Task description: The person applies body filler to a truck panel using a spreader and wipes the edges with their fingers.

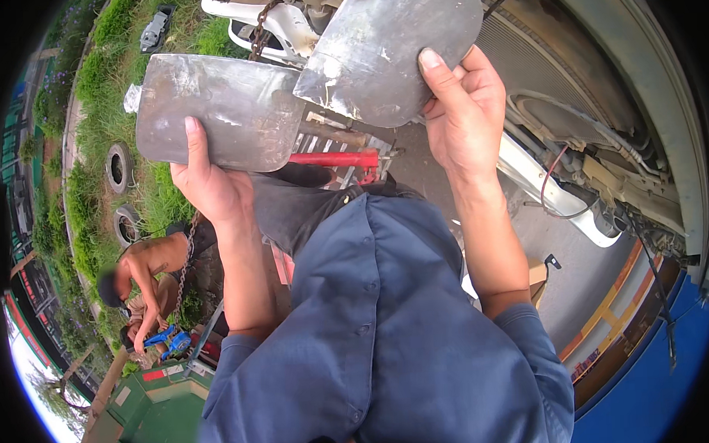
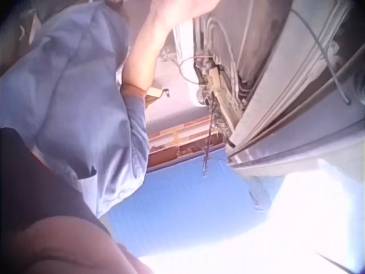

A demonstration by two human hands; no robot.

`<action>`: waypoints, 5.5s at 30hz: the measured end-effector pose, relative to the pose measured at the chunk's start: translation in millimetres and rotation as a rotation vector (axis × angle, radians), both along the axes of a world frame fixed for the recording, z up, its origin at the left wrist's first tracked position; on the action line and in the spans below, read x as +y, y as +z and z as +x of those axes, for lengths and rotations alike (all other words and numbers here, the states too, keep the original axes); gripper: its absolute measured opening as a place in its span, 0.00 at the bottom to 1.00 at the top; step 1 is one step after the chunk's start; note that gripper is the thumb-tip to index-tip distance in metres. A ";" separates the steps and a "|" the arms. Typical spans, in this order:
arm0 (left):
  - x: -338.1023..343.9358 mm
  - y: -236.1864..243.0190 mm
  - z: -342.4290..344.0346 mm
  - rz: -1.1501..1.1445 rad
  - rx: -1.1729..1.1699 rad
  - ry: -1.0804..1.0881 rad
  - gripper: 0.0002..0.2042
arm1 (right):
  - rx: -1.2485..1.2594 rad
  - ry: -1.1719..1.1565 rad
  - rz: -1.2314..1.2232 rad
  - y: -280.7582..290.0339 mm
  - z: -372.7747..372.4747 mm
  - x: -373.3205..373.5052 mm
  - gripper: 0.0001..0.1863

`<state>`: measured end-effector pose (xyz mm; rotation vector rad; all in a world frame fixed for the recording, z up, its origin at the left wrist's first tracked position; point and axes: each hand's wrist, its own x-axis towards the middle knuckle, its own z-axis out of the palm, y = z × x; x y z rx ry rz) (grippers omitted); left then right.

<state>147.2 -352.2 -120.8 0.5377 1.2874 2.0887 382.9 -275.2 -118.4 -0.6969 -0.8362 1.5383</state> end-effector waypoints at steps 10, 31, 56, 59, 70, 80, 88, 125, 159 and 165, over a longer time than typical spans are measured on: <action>-53.2 -17.3 -22.8 -0.219 -0.173 0.106 0.17 | -0.175 -0.019 -0.157 -21.0 17.7 -18.9 0.16; -84.2 -147.1 0.1 -0.584 -1.143 -0.428 0.22 | -0.188 0.036 -0.232 -33.3 11.1 -24.0 0.18; -45.7 -104.3 -2.7 -0.275 -1.105 -0.417 0.18 | -0.196 0.022 -0.202 -29.4 13.8 -29.8 0.19; -32.1 -96.8 -20.4 -0.189 -1.048 -0.390 0.20 | -0.200 0.015 -0.200 -30.2 15.6 -28.5 0.18; -19.1 -65.6 -48.5 0.016 -1.152 -0.457 0.15 | -0.184 -0.027 -0.223 -31.0 11.6 -26.6 0.19; -5.0 -13.5 -34.2 0.084 -1.118 -0.682 0.15 | -0.245 0.026 -0.245 -38.7 -11.9 -25.5 0.15; 5.3 7.8 -29.9 0.032 -1.070 -0.812 0.17 | 0.045 0.122 -0.500 -57.1 -27.3 -35.5 0.13; 59.1 36.1 -35.8 -0.497 -0.923 -0.686 0.22 | 0.040 0.431 -0.343 -89.5 -13.7 0.5 0.16; 53.2 35.6 -51.7 0.233 -0.223 -1.202 0.10 | 0.053 0.269 -0.284 -46.5 -19.8 1.6 0.17; 55.4 42.9 -44.1 0.354 -0.155 -1.300 0.13 | 0.015 0.236 -0.248 -37.9 -23.5 -1.2 0.20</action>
